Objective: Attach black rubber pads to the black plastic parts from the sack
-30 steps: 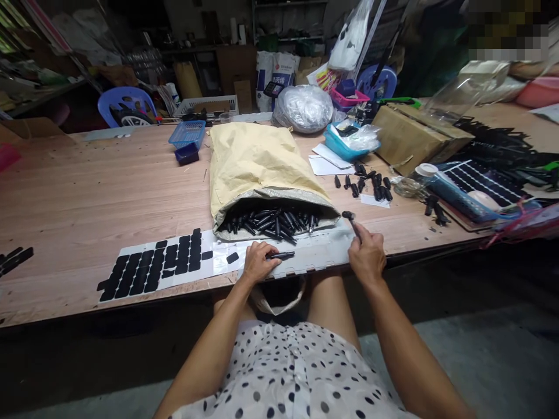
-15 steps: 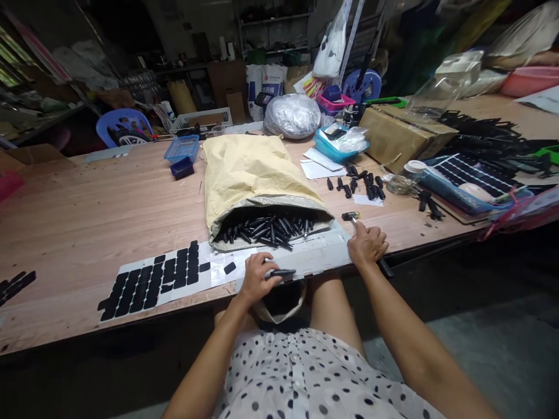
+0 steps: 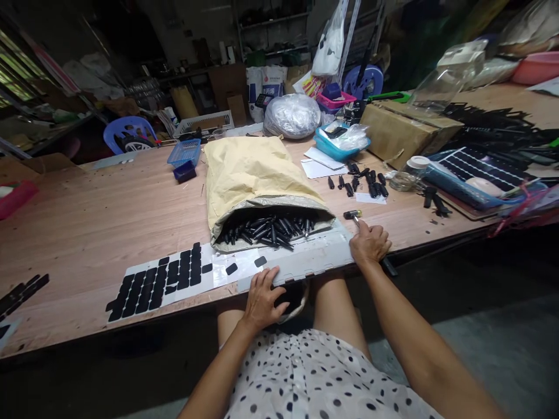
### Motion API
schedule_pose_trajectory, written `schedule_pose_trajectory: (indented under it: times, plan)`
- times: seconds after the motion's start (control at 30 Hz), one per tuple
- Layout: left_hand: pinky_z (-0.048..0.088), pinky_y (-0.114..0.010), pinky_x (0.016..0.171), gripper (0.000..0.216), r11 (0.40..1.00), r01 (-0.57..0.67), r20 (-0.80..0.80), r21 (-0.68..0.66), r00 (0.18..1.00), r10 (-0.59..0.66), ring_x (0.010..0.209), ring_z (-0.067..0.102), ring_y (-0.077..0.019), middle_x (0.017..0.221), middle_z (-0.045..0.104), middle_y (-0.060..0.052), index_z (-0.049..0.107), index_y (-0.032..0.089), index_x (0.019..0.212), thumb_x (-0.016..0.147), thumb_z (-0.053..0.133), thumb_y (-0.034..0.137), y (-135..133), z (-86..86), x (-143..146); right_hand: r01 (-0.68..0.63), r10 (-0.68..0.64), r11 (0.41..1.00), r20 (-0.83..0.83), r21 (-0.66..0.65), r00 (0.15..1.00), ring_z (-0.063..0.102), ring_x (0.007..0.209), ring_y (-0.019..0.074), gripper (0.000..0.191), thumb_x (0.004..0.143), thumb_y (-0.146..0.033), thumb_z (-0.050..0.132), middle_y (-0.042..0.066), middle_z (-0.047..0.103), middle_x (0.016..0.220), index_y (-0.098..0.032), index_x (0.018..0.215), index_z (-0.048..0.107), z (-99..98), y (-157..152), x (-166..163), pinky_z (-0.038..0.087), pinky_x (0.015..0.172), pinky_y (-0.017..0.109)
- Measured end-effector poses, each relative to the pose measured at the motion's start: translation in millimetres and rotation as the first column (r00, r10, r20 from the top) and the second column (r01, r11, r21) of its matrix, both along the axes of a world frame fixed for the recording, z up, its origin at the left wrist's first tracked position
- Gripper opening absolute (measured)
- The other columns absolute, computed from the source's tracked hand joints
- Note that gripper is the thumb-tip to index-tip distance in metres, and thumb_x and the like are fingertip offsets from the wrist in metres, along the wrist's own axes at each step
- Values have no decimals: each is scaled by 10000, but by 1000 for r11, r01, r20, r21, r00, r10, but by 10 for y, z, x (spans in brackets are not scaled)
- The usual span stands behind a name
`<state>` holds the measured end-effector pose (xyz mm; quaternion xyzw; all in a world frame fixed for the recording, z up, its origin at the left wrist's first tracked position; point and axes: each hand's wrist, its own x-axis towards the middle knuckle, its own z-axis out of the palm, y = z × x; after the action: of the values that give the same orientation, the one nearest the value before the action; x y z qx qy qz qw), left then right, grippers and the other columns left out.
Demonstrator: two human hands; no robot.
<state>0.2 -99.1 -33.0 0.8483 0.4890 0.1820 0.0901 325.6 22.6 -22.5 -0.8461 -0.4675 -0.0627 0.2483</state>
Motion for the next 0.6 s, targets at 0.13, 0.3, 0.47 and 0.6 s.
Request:
schedule_pose_trajectory:
  times: [0.13, 0.3, 0.47, 0.6]
  plan:
    - [430, -589, 1101, 239, 1000, 6, -10, 26, 1000, -5, 1376, 486, -395, 1538, 555, -72, 797, 292, 967, 729, 812, 270, -9, -19, -9, 3, -3, 1000, 6, 12, 1000, 489, 971, 297, 386, 922, -172, 478, 156, 591, 1042, -223, 1174, 766, 10, 0, -17, 268, 724, 369]
    - [436, -586, 1093, 214, 999, 15, 7, 39, 1000, -15, 1381, 481, -401, 1535, 558, -81, 797, 273, 942, 731, 783, 247, -1, -5, -25, -5, 5, 1000, -2, 12, 1000, 471, 954, 287, 369, 928, -168, 486, 162, 574, 1051, -212, 1175, 758, 2, -6, -11, 268, 725, 372]
    - [435, -602, 1094, 208, 1000, -7, 19, 17, 1000, 6, 1359, 499, -406, 1516, 578, -72, 799, 279, 918, 718, 769, 228, -32, 8, -4, -16, 16, 1000, -4, 20, 1000, 467, 939, 273, 358, 928, -177, 507, 150, 557, 1039, -221, 1184, 754, -26, -5, -1, 267, 720, 362]
    - [462, -572, 1072, 220, 999, -52, 163, -12, 985, 53, 1283, 564, -374, 1392, 665, -86, 790, 281, 940, 723, 774, 250, 1, 69, 22, -5, 3, 998, 27, 64, 1000, 468, 932, 273, 355, 918, -165, 498, 143, 566, 1010, -227, 1146, 764, -53, 5, -3, 258, 708, 356]
